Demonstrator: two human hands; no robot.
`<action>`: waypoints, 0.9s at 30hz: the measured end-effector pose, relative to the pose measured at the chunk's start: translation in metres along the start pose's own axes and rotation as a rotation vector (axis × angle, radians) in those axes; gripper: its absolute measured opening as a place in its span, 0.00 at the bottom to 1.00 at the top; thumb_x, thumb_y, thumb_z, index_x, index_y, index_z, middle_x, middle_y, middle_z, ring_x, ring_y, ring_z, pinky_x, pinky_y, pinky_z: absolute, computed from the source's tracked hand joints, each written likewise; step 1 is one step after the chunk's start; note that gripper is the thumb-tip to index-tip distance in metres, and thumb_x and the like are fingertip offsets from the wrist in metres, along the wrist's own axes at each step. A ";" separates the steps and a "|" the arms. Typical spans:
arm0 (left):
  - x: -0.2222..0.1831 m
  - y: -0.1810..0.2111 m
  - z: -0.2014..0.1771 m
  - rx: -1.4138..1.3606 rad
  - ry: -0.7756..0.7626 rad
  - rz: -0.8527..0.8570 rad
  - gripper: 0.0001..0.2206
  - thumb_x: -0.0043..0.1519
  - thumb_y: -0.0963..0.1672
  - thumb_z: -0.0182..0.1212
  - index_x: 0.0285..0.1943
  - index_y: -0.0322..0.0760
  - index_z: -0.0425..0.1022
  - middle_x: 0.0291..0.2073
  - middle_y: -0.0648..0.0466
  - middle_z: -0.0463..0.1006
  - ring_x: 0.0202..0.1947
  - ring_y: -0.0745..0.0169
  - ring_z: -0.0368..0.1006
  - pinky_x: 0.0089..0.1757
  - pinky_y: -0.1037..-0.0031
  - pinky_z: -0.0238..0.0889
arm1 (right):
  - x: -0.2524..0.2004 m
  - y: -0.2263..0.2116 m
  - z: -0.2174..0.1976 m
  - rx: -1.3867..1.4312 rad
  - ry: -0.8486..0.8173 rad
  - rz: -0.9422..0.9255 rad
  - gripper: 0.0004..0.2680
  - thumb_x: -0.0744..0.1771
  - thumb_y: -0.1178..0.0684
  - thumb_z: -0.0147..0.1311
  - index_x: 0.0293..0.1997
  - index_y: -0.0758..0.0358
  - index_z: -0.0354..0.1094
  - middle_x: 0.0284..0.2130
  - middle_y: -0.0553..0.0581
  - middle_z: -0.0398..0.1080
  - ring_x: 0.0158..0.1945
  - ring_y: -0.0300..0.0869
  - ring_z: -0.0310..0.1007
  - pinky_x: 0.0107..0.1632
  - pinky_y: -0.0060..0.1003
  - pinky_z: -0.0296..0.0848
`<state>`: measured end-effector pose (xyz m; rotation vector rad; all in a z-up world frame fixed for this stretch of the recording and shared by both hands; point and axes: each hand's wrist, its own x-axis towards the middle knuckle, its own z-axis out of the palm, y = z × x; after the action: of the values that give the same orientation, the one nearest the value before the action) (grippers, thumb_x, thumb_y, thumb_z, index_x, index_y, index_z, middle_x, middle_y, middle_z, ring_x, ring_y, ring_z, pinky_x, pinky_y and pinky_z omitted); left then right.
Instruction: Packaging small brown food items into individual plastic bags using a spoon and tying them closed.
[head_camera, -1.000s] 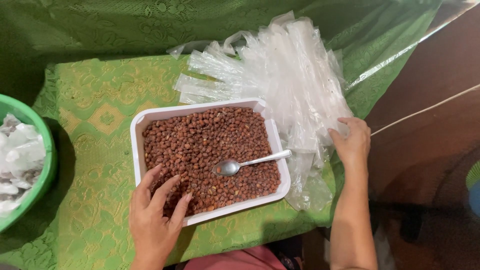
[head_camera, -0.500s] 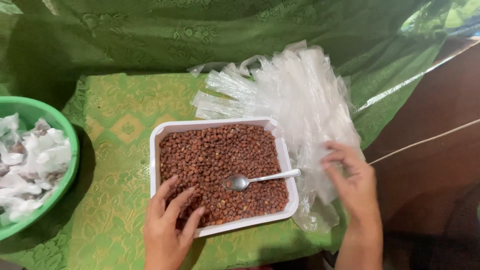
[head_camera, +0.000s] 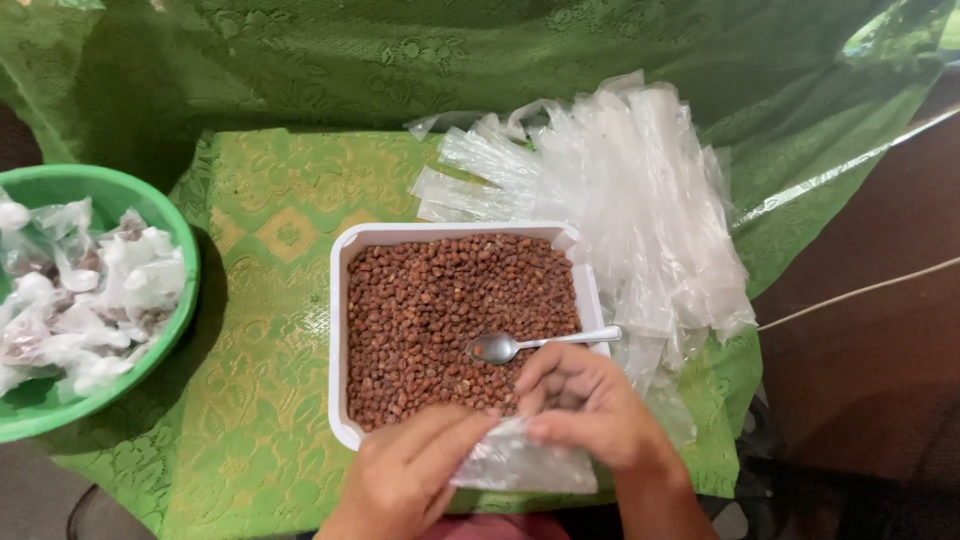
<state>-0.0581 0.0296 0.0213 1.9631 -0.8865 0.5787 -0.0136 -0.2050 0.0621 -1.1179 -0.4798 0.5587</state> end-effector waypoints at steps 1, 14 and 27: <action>0.001 -0.004 0.001 -0.066 0.020 -0.140 0.15 0.67 0.41 0.51 0.61 0.34 0.73 0.48 0.43 0.81 0.44 0.51 0.82 0.42 0.69 0.76 | -0.001 0.001 -0.008 -0.040 0.152 0.003 0.09 0.65 0.72 0.54 0.47 0.70 0.70 0.29 0.57 0.75 0.23 0.32 0.69 0.24 0.22 0.71; 0.006 -0.053 0.012 -0.313 -0.032 -0.917 0.24 0.73 0.50 0.43 0.20 0.41 0.52 0.24 0.54 0.64 0.33 0.65 0.64 0.34 0.72 0.67 | -0.024 0.041 -0.093 -1.841 0.293 0.178 0.09 0.64 0.53 0.60 0.48 0.50 0.77 0.35 0.45 0.77 0.39 0.45 0.70 0.46 0.42 0.64; -0.006 -0.064 0.027 -0.596 0.377 -0.858 0.17 0.52 0.43 0.77 0.22 0.45 0.67 0.18 0.65 0.64 0.23 0.73 0.56 0.31 0.80 0.47 | -0.047 0.012 -0.078 -1.001 0.633 0.113 0.06 0.61 0.60 0.66 0.40 0.63 0.80 0.36 0.53 0.80 0.40 0.37 0.78 0.46 0.30 0.76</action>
<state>-0.0112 0.0316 -0.0307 1.4186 0.0686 0.1291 -0.0031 -0.2854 0.0186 -2.1877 -0.1102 -0.0071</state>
